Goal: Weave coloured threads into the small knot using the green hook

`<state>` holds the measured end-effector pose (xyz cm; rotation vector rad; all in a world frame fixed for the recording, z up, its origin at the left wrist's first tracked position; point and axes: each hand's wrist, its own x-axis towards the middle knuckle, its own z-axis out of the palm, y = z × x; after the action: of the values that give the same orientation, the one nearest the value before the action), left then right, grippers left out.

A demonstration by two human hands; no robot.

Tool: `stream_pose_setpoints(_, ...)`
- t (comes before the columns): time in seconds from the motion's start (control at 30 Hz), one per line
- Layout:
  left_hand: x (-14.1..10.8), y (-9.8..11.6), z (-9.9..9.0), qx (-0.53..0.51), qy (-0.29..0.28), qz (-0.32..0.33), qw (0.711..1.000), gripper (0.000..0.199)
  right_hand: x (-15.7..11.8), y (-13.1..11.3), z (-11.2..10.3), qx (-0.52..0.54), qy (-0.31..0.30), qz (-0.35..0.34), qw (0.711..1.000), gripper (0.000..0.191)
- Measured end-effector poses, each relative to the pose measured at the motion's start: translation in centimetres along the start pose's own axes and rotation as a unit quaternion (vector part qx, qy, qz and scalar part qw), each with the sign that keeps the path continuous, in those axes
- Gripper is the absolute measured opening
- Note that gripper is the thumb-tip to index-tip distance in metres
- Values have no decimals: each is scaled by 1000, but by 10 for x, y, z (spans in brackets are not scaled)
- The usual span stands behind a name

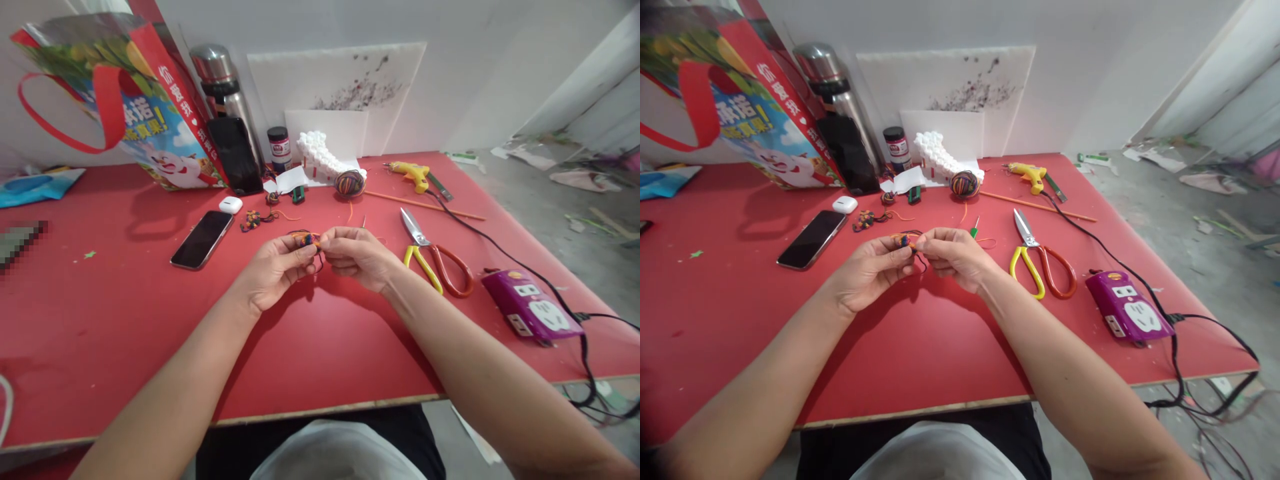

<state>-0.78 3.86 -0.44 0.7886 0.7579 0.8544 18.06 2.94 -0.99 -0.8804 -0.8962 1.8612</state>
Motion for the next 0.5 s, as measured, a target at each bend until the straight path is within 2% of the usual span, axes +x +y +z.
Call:
stream_pose_setpoints(0.3, 0, 0, 2, 61, 2, 14, 998, 38, -2, -2, 0, -38, -11, 10, 999, 27)
stream_pose_setpoints(0.5, -1, -2, 6, 140, -34, 92, 985, 35, 2, 0, -1, 8, -57, 67, 996, 29)
